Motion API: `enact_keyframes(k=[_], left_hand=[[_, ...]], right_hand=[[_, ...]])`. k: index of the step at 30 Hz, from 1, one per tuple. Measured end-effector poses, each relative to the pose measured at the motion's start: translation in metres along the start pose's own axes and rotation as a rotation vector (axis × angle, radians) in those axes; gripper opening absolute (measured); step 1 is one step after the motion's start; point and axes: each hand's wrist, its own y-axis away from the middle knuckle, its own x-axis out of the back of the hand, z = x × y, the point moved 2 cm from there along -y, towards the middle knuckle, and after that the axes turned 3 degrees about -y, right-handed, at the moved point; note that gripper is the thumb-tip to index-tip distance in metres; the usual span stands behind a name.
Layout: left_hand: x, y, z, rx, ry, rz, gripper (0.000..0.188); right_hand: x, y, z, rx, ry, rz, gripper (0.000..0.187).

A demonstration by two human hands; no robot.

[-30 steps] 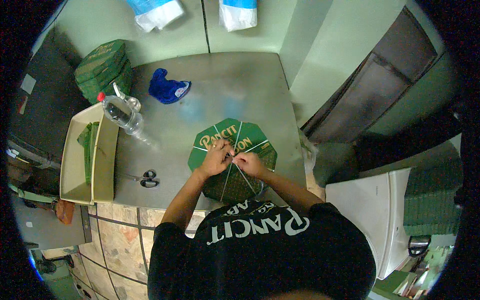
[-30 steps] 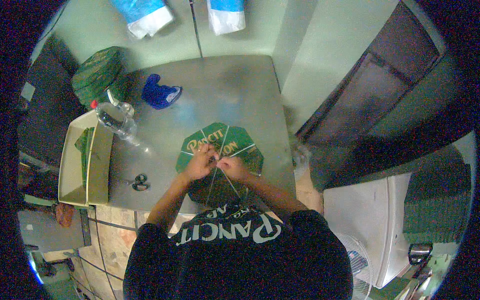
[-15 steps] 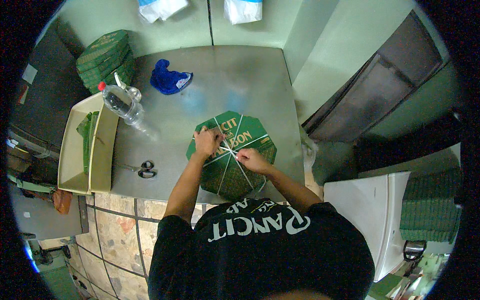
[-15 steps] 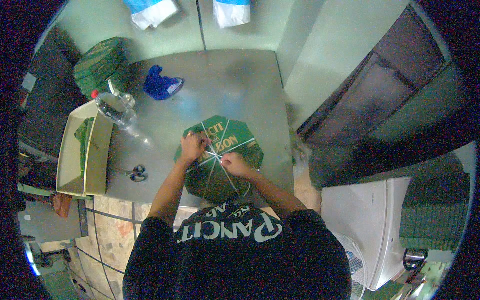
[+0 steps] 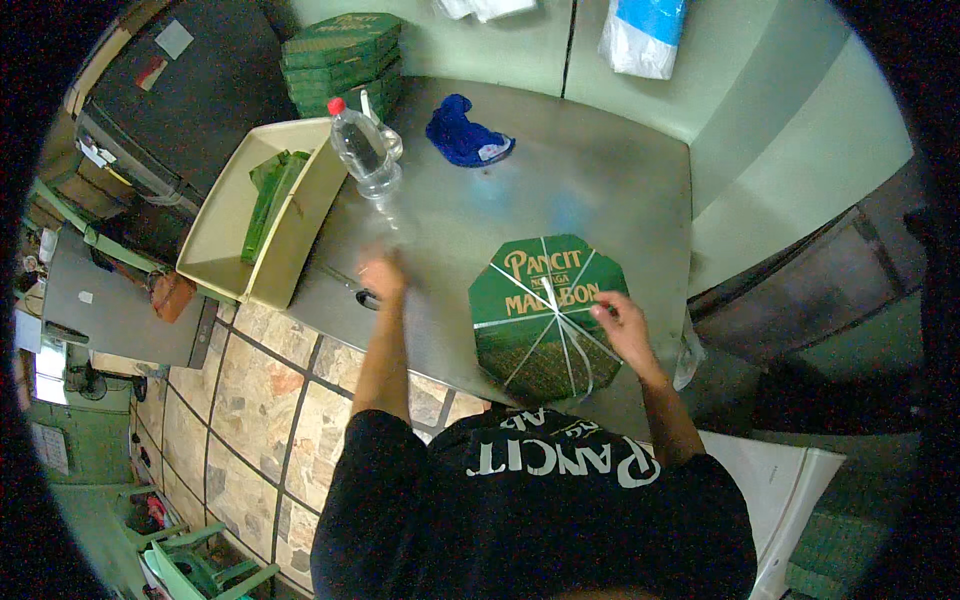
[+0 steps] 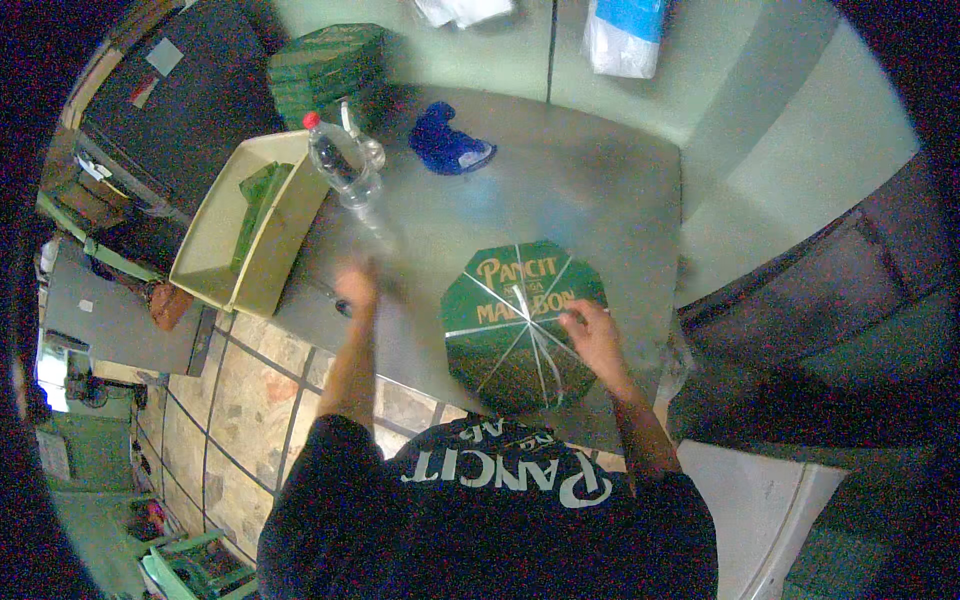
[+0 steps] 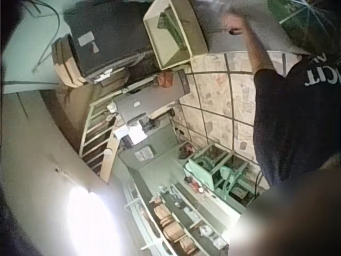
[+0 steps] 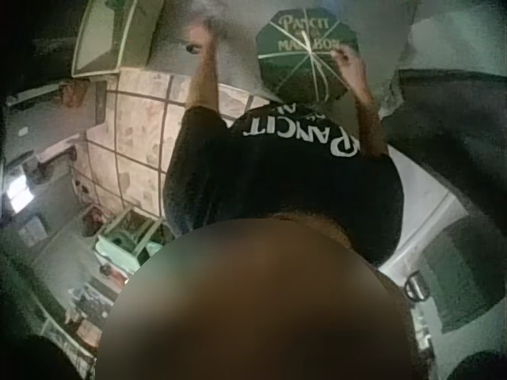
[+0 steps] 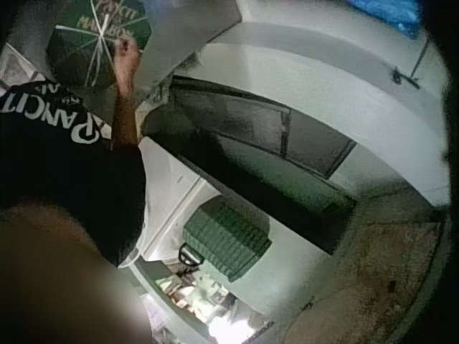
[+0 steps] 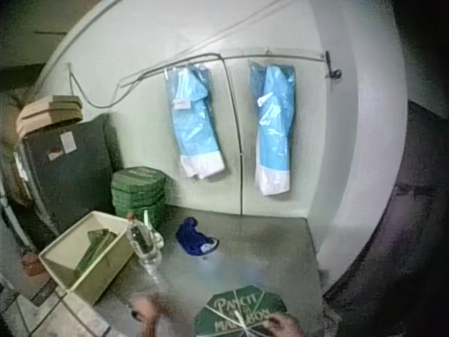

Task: The person adds cooked noodles from a container onto a large octagonal tray of pancit using tongs. They then wrap the tray in plastic, place a branded lid on top, and secure it with a rubber band.

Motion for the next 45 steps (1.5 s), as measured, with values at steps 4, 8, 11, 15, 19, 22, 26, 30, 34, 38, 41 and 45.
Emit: enact_keyframes(k=[4,8,11,15,19,22,26,30,34,38,41,45], left_hand=[[-0.009,-0.029,-0.092,0.267,0.123,0.095,0.067],[-0.026,-0.051,-0.105,0.221,0.224,-0.048,0.063],[-0.020,-0.051,-0.100,0.156,0.642,-0.146,0.048],[0.017,0.004,-0.061,0.045,1.444,-0.400,0.024],[0.076,0.090,0.013,-0.202,1.580,-0.537,0.030],[0.112,0.145,0.055,-0.352,1.549,-0.529,0.035],[0.113,0.212,0.098,-0.676,1.476,-0.643,0.034],[0.075,0.226,0.142,-1.006,0.819,-0.309,0.067],[0.019,0.242,0.165,-0.762,-0.015,-0.326,0.041],[-0.003,0.248,0.170,-0.785,-0.031,-0.378,0.039],[-0.012,0.247,0.164,-0.750,0.045,-0.403,0.034],[-0.031,0.250,0.164,-0.834,-0.258,-0.071,0.038]], right_hand=[[-0.014,-0.026,-0.033,-0.008,-0.141,0.013,0.019],[-0.093,-0.035,-0.079,0.249,-0.141,-0.258,0.017],[-0.141,-0.035,-0.103,0.268,-0.096,-0.421,0.019],[-0.160,-0.041,-0.131,0.452,-0.019,-0.206,0.022],[-0.140,-0.049,-0.135,0.438,0.287,-0.113,0.029],[-0.100,-0.039,-0.118,0.345,0.287,-0.076,0.036],[-0.034,0.011,-0.070,0.313,0.024,0.074,0.031],[0.028,0.069,0.017,0.100,-0.264,0.123,0.040],[0.071,0.122,0.105,-0.130,-0.426,0.209,0.019],[0.094,0.148,0.150,-0.203,-0.063,0.163,0.010],[0.099,0.159,0.148,-0.430,-0.259,0.024,0.012],[0.092,0.158,0.113,-0.358,-0.506,0.073,0.013]])
